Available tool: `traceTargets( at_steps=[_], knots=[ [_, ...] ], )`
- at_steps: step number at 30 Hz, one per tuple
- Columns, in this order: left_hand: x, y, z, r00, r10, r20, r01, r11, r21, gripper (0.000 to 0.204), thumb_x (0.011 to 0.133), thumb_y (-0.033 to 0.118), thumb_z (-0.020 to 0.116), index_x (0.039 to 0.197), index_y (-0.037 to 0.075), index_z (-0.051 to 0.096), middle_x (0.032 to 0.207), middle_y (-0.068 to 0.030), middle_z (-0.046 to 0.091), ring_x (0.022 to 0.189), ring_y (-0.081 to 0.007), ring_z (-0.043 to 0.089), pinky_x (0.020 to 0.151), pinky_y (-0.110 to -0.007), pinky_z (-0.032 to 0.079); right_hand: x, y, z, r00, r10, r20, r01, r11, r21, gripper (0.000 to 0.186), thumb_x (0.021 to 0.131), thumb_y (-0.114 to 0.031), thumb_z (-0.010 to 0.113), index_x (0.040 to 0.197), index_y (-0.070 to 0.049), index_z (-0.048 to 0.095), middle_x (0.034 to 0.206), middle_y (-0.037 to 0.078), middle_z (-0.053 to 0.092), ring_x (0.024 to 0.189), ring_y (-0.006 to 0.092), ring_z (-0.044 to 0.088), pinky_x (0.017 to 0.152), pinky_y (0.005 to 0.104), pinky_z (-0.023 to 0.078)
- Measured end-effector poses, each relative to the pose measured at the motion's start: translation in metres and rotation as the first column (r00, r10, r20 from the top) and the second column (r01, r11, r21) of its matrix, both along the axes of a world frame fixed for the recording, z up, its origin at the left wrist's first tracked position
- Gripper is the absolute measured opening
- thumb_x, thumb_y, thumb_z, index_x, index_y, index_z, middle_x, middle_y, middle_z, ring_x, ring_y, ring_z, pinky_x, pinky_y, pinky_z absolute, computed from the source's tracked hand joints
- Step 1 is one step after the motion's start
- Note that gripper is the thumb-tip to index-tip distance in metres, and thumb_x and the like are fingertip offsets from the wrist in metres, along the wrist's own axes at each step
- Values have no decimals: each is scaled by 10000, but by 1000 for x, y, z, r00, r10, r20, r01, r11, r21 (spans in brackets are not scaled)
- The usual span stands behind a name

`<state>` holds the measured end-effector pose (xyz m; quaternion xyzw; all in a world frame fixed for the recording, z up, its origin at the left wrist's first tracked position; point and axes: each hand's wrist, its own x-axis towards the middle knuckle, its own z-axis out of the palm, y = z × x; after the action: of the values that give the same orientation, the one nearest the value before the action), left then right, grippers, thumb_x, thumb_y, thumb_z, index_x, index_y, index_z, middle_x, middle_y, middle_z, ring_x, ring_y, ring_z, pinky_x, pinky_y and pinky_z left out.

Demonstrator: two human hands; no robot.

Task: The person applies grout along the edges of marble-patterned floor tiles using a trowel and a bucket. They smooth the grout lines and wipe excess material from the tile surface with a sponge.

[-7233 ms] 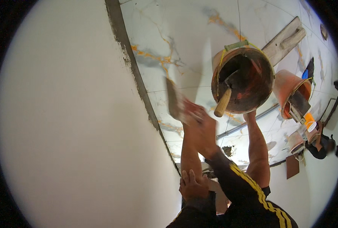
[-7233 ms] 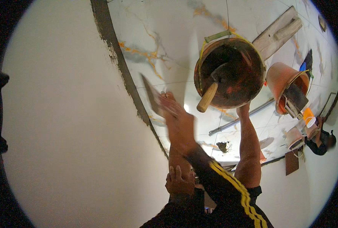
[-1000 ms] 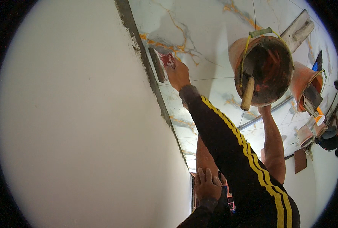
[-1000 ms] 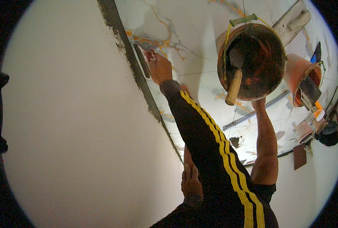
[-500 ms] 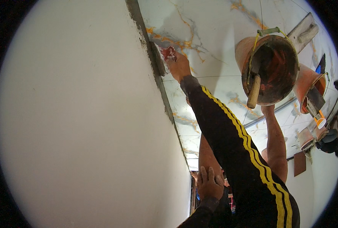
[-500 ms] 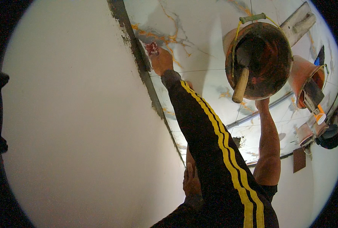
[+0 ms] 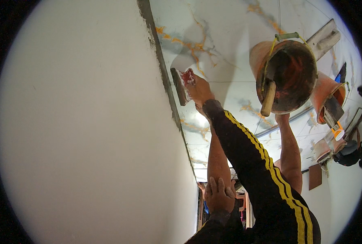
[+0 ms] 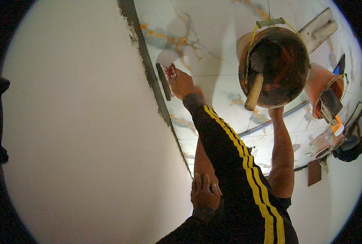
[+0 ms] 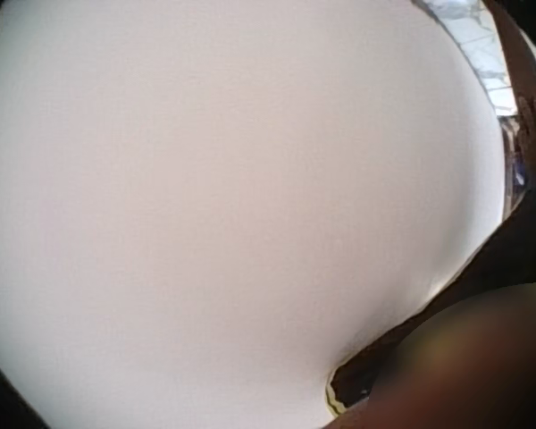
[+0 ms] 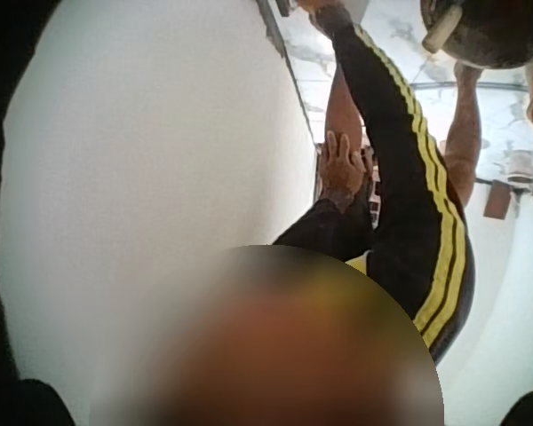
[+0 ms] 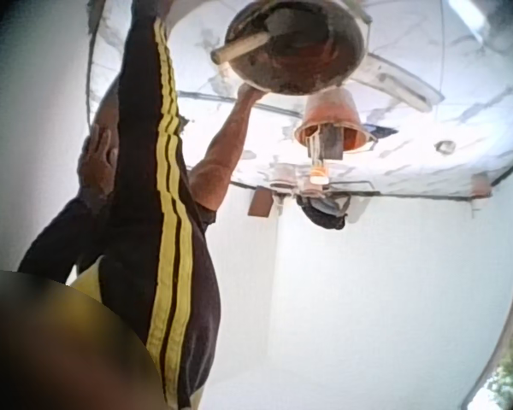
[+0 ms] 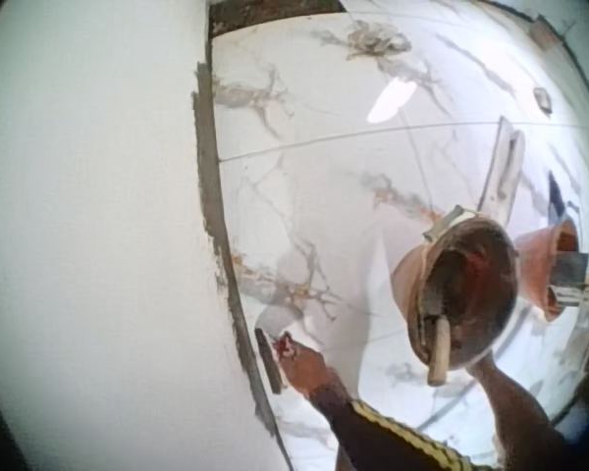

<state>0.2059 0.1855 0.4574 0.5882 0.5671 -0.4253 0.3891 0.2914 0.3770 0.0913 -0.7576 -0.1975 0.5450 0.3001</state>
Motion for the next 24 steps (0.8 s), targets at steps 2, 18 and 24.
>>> traceTargets(
  at_steps=[2,18,24],
  knots=[
    [0,-1,0,1000,-10,-11,10,1000,-4,520,1008,353,548,1445,74,592,1571,-310,410,1407,-503,461,1130,-612,438,-6,-1,-3,996,-85,15,85,995,45,379,923,-210,641,1255,-28,647,1103,221,728,1032,396,690,931,449,514],
    [-6,-9,-1,999,7,-45,-10,998,-69,563,987,339,552,1494,95,542,1618,-255,378,1450,-476,416,1181,-569,364,10,136,7,973,-19,230,21,1000,-5,390,897,-168,584,1248,-1,625,1026,290,706,995,480,663,905,566,510],
    [-4,-5,-2,998,45,-41,-47,997,-67,559,990,337,536,1491,90,547,1621,-260,367,1447,-486,414,1173,-577,370,8,144,18,958,108,265,-140,985,103,385,911,-191,596,1235,15,630,989,275,717,952,476,675,904,559,515]
  ],
)
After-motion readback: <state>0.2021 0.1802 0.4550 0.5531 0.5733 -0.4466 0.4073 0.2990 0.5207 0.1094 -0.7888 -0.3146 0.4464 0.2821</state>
